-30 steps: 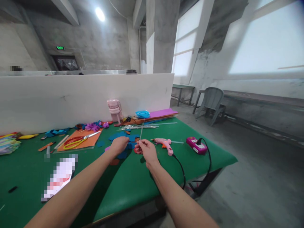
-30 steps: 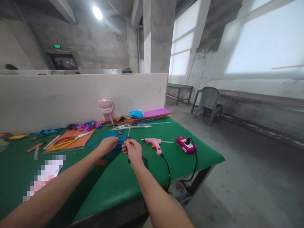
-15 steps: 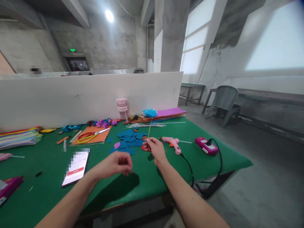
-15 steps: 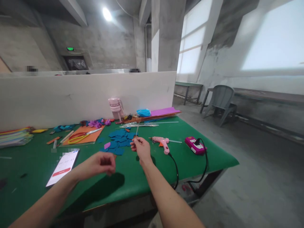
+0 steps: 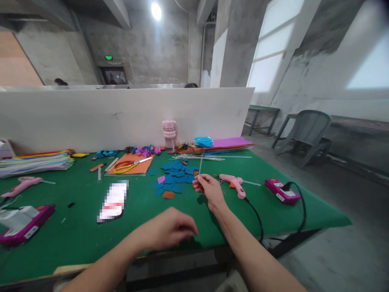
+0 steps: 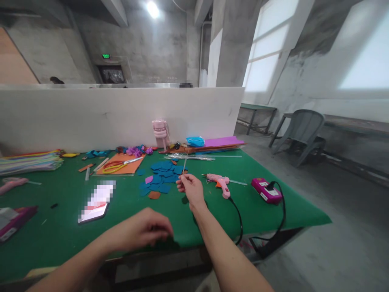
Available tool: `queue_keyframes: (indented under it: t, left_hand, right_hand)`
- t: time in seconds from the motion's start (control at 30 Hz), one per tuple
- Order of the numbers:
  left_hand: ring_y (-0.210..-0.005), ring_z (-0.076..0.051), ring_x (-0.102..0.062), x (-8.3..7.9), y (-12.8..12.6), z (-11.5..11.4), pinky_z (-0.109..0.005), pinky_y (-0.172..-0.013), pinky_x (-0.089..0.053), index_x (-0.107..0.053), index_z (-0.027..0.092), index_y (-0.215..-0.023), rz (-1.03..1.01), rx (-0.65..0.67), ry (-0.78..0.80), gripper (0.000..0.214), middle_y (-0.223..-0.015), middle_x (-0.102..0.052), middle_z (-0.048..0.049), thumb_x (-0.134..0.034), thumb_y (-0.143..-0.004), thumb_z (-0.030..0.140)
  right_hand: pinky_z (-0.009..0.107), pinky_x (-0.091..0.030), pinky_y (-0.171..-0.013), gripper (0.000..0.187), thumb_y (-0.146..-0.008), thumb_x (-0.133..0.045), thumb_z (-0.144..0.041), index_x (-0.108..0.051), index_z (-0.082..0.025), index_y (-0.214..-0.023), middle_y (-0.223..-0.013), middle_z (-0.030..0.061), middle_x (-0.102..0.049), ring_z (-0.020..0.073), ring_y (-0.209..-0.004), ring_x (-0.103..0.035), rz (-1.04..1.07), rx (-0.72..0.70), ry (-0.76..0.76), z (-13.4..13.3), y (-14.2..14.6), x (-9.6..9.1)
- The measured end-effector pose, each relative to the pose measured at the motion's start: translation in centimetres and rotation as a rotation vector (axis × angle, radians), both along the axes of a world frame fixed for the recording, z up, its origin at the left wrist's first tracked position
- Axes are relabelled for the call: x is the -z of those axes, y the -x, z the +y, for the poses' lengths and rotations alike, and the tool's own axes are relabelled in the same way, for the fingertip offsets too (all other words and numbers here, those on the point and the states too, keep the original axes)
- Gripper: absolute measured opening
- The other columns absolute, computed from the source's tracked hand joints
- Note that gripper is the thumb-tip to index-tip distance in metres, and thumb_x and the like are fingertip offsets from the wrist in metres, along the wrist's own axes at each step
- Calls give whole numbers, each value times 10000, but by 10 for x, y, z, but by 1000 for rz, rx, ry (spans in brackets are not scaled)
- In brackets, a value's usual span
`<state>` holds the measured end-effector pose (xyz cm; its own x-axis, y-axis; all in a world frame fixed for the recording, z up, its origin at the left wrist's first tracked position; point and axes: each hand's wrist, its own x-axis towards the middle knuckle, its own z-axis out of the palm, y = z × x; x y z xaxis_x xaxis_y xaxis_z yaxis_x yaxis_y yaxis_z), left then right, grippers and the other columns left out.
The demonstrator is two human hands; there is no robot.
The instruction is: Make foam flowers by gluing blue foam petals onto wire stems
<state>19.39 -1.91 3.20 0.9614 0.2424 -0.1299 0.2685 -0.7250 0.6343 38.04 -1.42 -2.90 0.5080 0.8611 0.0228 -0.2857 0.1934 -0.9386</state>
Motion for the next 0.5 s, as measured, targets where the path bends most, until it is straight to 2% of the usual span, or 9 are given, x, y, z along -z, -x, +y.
queue_keyframes:
  t: [0.07, 0.13, 0.2, 0.27, 0.4, 0.5]
  left_hand:
    - [-679, -122, -597, 2, 6, 24, -212, -638, -452, -619, 179, -978, -37, -253, -140, 291, -889, -665, -39, -365, -837, 190]
    - [-901, -180, -577, 11, 13, 45, -282, -793, -434, -621, 183, -1000, -1, -416, -391, 345, -1005, -644, -78, -348, -805, 105]
    - [-980, -219, -543, 26, 16, 56, -334, -834, -415, -613, 197, -1041, 126, -438, -541, 431, -1038, -626, -98, -371, -729, 25]
    - [-1025, -236, -518, 40, 14, 59, -361, -836, -414, -561, 216, -1133, 190, -404, -608, 544, -1103, -596, -96, -390, -668, -9]
    - [-1216, -212, -374, 53, 7, 68, -363, -932, -365, -427, 232, -1264, 113, -346, -636, 659, -1345, -426, -50, -406, -649, -4]
    - [-1201, -190, -399, 54, 11, 92, -334, -957, -348, -444, 214, -1248, 101, -500, -651, 614, -1312, -464, -64, -378, -677, -3]
  right_hand:
    - [197, -425, -484, 269, -649, -647, -388, -606, -143, -754, -636, 22, -635, 96, -535, -558, -15, 0, 1, 0, 0, 0]
    - [200, -425, -488, 272, -654, -644, -392, -606, -144, -756, -638, 23, -634, 95, -536, -556, -22, -5, 0, -1, 0, 0]
    - [202, -426, -491, 270, -654, -646, -393, -606, -145, -755, -640, 24, -635, 94, -531, -552, -22, -12, 4, -1, 1, -1]
    - [204, -425, -492, 263, -650, -650, -388, -607, -148, -749, -636, 21, -633, 93, -527, -548, -21, -13, 10, -1, 3, -1]
    - [205, -422, -489, 260, -643, -656, -387, -612, -150, -741, -634, 21, -633, 93, -524, -543, -25, -8, 16, -1, 5, -2]
    - [208, -423, -490, 271, -634, -662, -392, -611, -150, -743, -636, 25, -634, 100, -532, -550, -20, -4, 16, -2, 5, -3]
